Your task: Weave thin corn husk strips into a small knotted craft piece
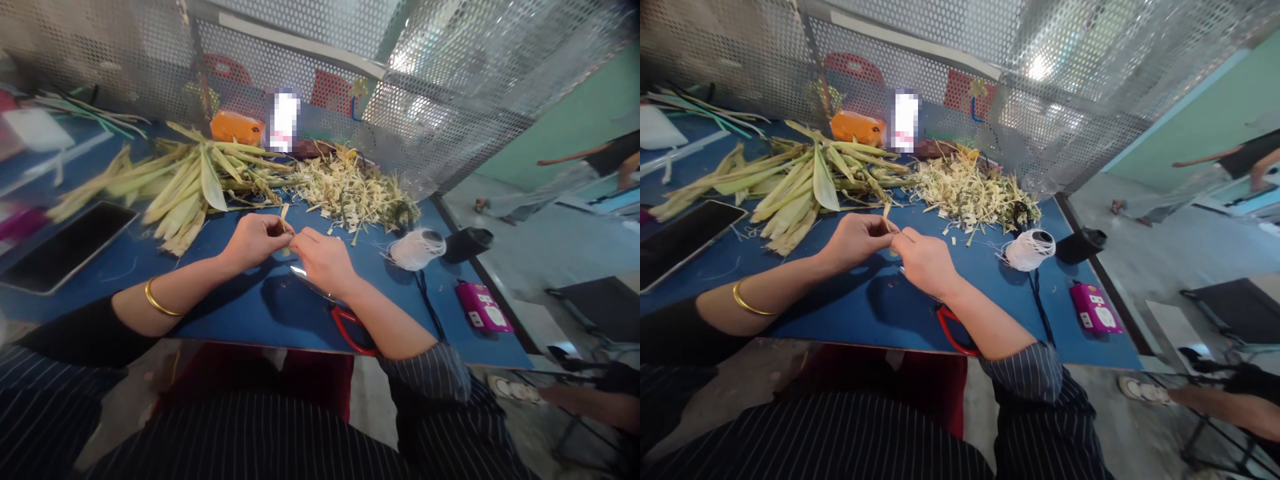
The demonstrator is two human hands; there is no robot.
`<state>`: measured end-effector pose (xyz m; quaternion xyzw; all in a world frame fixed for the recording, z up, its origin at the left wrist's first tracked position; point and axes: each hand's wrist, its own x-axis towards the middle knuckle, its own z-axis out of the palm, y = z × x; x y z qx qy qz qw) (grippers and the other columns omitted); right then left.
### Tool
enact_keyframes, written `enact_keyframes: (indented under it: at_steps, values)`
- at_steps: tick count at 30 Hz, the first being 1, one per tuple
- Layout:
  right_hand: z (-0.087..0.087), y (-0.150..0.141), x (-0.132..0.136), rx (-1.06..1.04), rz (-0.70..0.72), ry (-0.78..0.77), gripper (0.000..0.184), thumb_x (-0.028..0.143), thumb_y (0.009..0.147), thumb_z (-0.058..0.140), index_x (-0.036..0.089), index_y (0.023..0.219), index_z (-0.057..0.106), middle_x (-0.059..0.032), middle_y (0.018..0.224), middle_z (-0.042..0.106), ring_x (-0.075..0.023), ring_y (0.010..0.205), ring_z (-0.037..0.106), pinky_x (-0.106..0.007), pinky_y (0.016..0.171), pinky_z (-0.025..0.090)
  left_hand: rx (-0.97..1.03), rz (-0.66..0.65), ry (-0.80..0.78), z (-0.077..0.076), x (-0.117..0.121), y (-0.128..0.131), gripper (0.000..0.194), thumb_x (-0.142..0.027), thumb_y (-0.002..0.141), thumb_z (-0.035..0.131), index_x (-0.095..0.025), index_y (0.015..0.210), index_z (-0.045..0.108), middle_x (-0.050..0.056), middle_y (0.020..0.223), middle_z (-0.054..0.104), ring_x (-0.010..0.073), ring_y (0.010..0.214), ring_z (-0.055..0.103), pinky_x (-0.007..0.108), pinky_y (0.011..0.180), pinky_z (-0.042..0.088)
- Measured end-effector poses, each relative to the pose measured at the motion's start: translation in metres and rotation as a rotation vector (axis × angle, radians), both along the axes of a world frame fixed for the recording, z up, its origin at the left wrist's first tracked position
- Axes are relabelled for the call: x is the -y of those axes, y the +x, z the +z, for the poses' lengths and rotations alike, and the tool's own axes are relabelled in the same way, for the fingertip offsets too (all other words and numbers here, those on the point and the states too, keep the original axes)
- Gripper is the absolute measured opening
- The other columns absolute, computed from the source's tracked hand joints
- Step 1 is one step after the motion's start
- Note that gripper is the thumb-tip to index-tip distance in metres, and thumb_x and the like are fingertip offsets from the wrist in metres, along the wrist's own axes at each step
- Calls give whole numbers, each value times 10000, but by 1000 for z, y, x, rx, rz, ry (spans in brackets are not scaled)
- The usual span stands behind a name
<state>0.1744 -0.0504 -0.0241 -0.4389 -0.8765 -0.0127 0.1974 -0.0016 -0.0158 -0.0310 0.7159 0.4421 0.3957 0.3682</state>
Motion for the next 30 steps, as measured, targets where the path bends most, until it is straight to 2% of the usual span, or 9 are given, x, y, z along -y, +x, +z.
enact_keyframes:
  at_steps: [3,7,10,13,17,22,26,30]
  values:
    - [9,9,-5,-95,-24,-41,254,267,960,410,181,897,641,-54,889,628,-139,733,540,-262,640,341,-35,-105,-82,3,3,1,107,-258,719,669,-155,705,692,-11,575,604,98,518,496,221,504,351]
    - [16,22,-16,-332,71,-173,200,257,924,483,183,808,627,-36,840,631,-139,793,564,-260,729,395,93,-287,-264,4,8,3,113,-237,706,705,-161,761,642,-5,629,627,105,569,557,223,555,414]
    - [10,26,-26,-495,75,-341,150,258,853,567,172,746,628,-13,755,628,-123,709,545,-255,687,402,175,-389,-386,7,12,6,193,-241,679,751,-161,771,601,10,671,656,118,612,606,236,595,457]
    - [-2,25,-34,-639,9,-519,137,274,795,609,156,735,646,23,631,578,-94,580,460,-237,578,351,221,-410,-424,11,15,7,241,-233,656,781,-160,803,605,0,671,667,125,633,630,236,615,479]
    - [-15,20,-36,-740,-2,-630,150,283,781,612,149,727,650,27,628,581,-83,582,448,-234,583,345,231,-293,-368,12,14,4,226,-265,703,761,-144,887,708,25,756,712,120,666,638,235,658,497]
    - [-19,8,-26,-693,-64,-576,185,258,838,557,160,696,625,38,587,539,-83,557,437,-232,585,346,327,-7,-278,6,5,2,202,-290,701,759,-129,822,752,38,725,716,116,629,620,232,642,505]
    - [-17,2,-16,-573,-66,-368,153,192,875,513,174,783,634,11,695,602,-108,659,514,-235,664,384,398,152,-239,3,-3,1,213,-298,659,781,-120,771,748,55,789,728,114,613,614,231,616,508]
    - [-13,0,-5,-355,-47,-117,199,197,928,443,177,869,631,-40,850,634,-137,776,560,-241,703,389,268,158,-184,-1,-5,-1,214,-308,694,746,-124,803,758,54,766,723,114,599,595,229,591,481]
